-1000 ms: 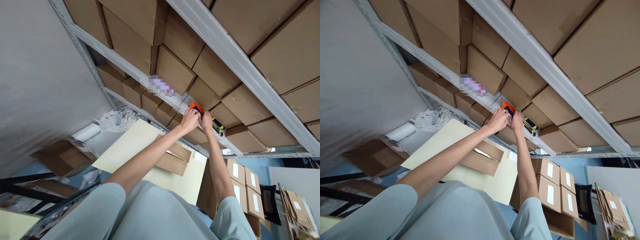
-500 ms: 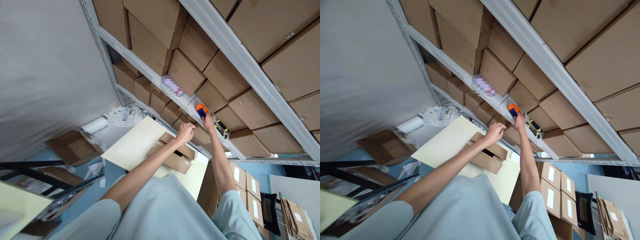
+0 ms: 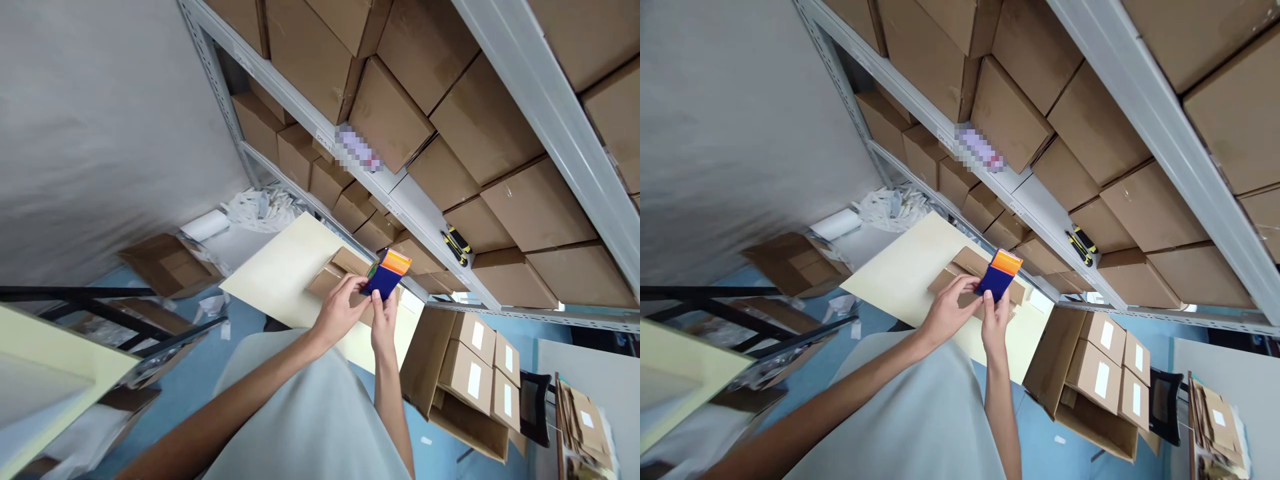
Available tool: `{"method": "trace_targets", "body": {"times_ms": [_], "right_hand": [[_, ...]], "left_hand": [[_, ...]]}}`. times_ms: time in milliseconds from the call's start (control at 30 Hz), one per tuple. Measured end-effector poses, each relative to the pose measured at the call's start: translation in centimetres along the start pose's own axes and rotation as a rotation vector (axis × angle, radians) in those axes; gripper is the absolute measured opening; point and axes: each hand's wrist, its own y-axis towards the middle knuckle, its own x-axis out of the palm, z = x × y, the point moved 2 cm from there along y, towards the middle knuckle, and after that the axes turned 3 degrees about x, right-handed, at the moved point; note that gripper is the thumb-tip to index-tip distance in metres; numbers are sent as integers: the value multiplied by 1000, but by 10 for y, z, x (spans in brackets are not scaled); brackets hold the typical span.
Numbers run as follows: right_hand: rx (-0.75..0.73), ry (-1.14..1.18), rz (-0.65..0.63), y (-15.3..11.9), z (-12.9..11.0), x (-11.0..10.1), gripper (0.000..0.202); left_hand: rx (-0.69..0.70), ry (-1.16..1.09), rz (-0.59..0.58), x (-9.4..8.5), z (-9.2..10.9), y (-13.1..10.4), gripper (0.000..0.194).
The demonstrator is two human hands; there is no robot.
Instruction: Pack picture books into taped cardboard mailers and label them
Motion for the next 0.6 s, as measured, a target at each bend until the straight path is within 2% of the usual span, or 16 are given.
{"method": "trace_targets", "body": {"times_ms": [167,367,467,600], "right_hand": [[-41,23,-11,-30,-33,-1,57],[-29,9,-42,-70,-58,-6,52],[-64,66,-80,-72,-70,-5,50],[-6,178,-220,-55,-79,16,54]], "left_hand": [[92,-1,1,-26,33,-9,17],[158,-73,-164,-67,75,-14,11],[203,-74,-184,-85,88,-17,11],[300,2,-137,-98,90,-20,16]]}}
